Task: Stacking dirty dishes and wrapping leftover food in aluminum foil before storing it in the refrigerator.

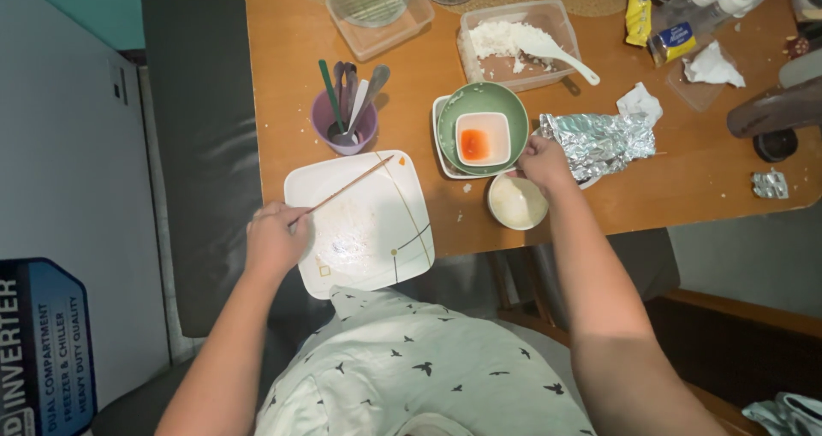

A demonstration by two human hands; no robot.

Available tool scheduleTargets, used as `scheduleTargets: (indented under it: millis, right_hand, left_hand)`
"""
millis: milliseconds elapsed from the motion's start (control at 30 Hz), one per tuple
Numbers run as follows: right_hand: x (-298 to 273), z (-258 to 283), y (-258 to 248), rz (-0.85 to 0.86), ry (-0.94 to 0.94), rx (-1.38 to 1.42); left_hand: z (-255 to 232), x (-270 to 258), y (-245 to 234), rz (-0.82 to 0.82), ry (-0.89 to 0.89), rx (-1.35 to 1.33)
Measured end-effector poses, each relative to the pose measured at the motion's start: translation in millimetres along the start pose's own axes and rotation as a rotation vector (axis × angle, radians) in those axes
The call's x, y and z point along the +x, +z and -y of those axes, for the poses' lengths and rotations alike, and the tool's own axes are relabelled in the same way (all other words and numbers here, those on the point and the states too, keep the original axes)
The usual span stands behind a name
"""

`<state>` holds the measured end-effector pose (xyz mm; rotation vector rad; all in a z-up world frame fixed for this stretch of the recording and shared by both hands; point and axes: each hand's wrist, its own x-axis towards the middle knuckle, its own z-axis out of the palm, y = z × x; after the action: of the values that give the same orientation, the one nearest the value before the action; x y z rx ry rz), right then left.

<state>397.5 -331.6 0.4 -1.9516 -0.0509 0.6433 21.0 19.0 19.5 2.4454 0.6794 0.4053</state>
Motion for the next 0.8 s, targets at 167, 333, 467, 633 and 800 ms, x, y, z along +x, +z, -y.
scheduleTargets:
  millis: [167,333,467,633,800]
  right_hand:
    - [-12.2,11.4,1.9,-0.032,0.002,0.100]
    - [-36.1,33.9,-2.9,-0.018,-0.012,0.160]
    - [-54.3,31.3,-5.6,0.063,-0.058,0.095]
    - [-109.8,45.5,25.0,0.174,-0.050,-0.032]
    - [-133.2,18.4,70.0,0.405,-0.164,-0.064]
  left_hand:
    - [0.5,-9.1,-3.7,-0.013,-0.012,-0.029]
    - [-3.6,-11.3,-8.5,-0.003,-0.057,-0.065]
    - [-1.3,-11.1,-9.8,-0.019,-0.065,-0.071]
    - [-5.6,-5.8,-14.1,-0.036,-0.058,-0.069]
    - [-3.7,-3.9,-15.6,-0.033,-0.073,-0.089]
